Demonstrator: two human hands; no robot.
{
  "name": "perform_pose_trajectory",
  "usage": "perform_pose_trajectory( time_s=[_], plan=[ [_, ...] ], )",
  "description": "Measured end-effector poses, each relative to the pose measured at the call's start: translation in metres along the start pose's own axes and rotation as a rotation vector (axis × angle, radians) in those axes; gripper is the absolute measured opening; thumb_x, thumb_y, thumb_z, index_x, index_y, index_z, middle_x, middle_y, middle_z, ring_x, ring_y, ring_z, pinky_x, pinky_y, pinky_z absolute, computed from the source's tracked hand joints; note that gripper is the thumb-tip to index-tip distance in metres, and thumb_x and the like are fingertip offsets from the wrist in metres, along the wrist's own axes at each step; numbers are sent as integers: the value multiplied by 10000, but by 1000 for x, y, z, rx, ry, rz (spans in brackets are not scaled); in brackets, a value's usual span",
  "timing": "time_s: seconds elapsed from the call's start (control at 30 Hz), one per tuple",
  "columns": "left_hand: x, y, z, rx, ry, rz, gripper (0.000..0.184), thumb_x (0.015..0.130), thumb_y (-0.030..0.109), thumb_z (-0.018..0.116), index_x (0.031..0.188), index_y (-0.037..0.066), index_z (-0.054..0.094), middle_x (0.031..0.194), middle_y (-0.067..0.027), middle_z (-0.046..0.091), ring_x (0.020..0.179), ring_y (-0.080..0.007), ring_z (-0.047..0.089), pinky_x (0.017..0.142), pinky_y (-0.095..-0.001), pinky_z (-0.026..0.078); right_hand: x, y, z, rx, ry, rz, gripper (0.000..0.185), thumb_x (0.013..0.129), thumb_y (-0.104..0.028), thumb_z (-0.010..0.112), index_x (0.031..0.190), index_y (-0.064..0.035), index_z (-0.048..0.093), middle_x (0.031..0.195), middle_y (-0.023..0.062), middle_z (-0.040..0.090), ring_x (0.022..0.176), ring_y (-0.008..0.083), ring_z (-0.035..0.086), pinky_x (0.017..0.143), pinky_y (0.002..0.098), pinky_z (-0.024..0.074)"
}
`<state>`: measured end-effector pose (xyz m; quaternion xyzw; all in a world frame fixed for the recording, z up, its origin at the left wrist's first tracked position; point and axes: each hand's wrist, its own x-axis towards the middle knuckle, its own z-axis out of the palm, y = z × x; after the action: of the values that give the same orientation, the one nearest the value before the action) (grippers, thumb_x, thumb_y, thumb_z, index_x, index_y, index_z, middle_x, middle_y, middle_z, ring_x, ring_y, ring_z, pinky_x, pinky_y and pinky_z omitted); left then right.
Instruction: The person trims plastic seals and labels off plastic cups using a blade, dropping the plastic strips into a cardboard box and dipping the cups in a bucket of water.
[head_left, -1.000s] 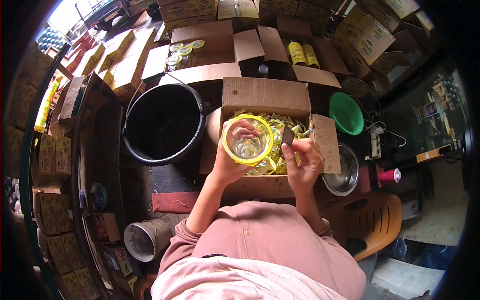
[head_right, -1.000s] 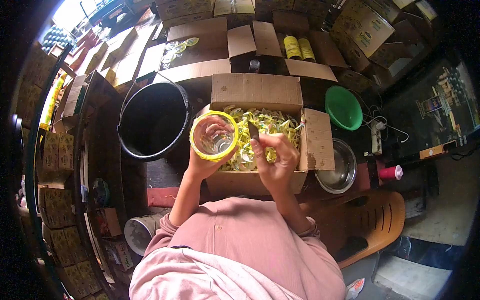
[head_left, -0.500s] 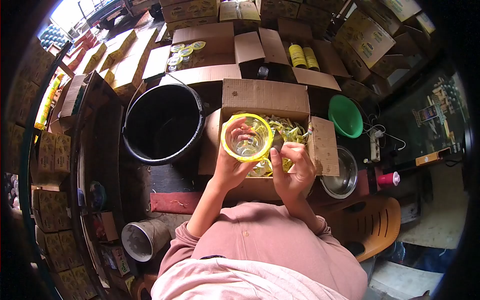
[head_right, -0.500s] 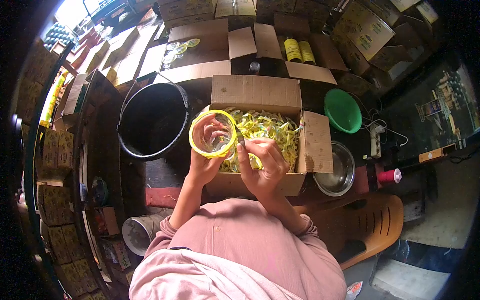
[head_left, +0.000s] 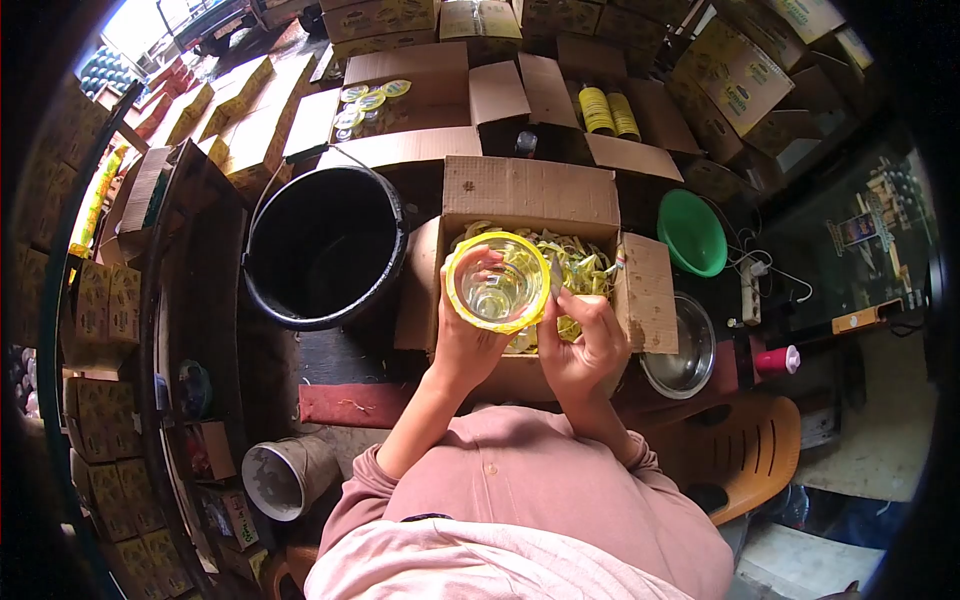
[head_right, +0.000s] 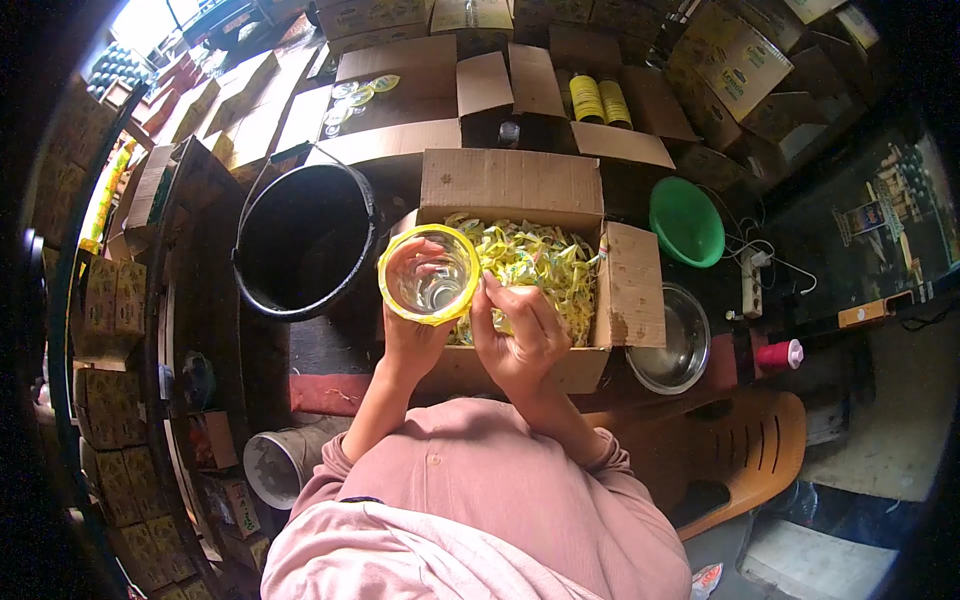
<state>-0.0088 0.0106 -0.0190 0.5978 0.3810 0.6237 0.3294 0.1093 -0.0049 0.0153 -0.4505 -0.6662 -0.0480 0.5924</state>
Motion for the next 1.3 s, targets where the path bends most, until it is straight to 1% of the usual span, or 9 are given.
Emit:
perform_pose_trajectory(
  time_s=[0.37,0.47,0.57,0.67,0.77,0.97,1.07,1.17,1.3],
  plan=[
    [-1,-2,-4,51,-56,10,634,643,90,728,1159,5,371,1053,-134,460,987,-234,499,836,-315,419,3,2,-4,-33,-62,32,217,656,16,677,863,-36,639,669,55,582,568,156,588,518,258,463],
    [0,0,-5,71,-97,8,633,638,85,725,1158,6,373,1054,-134,457,986,-240,498,839,-318,419,6,2,-7,-19,-101,96,158,655,39,663,794,-5,601,699,99,608,621,190,607,558,264,474],
    [-1,-1,-7,79,-127,18,627,634,84,725,1153,11,380,1047,-129,463,978,-237,501,840,-320,417,8,9,-7,77,-111,105,156,650,50,657,789,2,605,681,93,598,605,171,594,548,253,456],
    [0,-2,-10,21,-163,-24,626,633,79,725,1153,12,384,1047,-122,467,969,-238,507,841,-321,417,7,10,-7,106,-105,110,151,648,58,653,781,3,609,669,88,590,595,157,580,543,246,443],
    [-1,-2,-9,-15,-150,-34,616,638,73,721,1153,11,388,1057,-115,471,965,-229,512,844,-322,417,3,10,-9,82,-100,105,236,645,43,661,868,-34,646,675,79,602,584,157,598,538,247,470],
    [-3,2,-10,-31,-292,-7,633,644,69,727,1169,7,379,1110,-116,464,1002,-202,507,871,-321,411,3,15,-11,103,-87,127,199,649,53,652,833,-22,636,671,79,600,583,158,597,533,245,464],
    [0,4,-14,-55,-341,-42,663,633,76,742,1179,7,374,1122,-115,461,1009,-201,507,874,-313,415,5,16,-15,142,-143,170,176,652,54,648,812,-18,630,676,84,601,581,159,595,531,245,460],
    [0,-2,-14,-117,-300,-50,667,626,83,751,1175,6,379,1112,-108,468,1001,-199,511,868,-308,421,4,14,-17,127,-134,145,164,651,55,647,798,-15,626,675,88,599,577,158,591,531,245,458],
    [0,0,-13,-174,-373,-70,660,626,95,753,1168,5,389,1089,-100,483,995,-196,511,858,-301,422,5,14,-18,115,-132,141,156,651,53,648,789,-13,621,670,85,595,568,157,588,526,245,455]
  ],
)
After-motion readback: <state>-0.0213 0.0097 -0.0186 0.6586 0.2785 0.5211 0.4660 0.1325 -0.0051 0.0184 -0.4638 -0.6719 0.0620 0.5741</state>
